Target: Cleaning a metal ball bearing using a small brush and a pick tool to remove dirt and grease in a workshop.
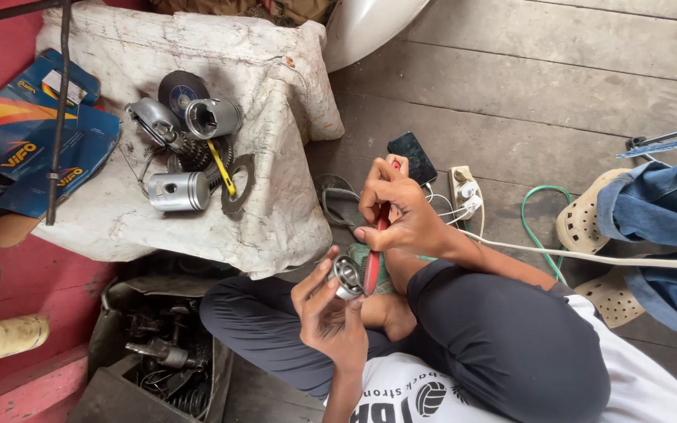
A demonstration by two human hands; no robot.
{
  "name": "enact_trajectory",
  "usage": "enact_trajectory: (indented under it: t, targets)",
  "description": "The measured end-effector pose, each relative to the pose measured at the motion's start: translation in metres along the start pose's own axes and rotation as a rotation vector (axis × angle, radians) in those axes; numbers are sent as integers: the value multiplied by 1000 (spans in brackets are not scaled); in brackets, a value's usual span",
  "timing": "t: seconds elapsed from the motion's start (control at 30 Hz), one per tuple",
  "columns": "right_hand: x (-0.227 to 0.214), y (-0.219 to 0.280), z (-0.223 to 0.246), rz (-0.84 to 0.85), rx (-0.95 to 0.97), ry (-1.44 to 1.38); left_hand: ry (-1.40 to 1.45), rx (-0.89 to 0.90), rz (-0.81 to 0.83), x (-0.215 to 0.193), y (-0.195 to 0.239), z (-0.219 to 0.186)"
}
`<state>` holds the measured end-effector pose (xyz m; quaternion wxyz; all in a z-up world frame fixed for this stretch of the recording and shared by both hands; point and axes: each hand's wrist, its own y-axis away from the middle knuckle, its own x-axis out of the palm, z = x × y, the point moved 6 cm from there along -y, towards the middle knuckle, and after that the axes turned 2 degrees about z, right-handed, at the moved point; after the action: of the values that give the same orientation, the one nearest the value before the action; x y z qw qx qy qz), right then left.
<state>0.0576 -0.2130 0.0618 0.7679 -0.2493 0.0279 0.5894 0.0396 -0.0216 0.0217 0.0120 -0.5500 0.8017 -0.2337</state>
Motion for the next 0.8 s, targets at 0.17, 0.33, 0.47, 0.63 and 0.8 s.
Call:
enact_trajectory:
  t: [0.17, 0.33, 0.47, 0.63, 0.8]
  targets:
    - [2, -6, 8, -83, -62, -48, 20, -66, 55, 10, -5, -1]
    - [1, -6, -6, -146, 139, -61, 11, -40, -27, -1, -3, 0]
    - [7, -2, -20, -66, 177, -101, -14, -57, -40, -8, -7, -6]
    - [15, -5, -9, 86, 154, -63, -10, -56, -60, -12, -10, -2]
    - [21, -7, -4, 47, 109, -71, 27, -90, -47, -7, -7, 3]
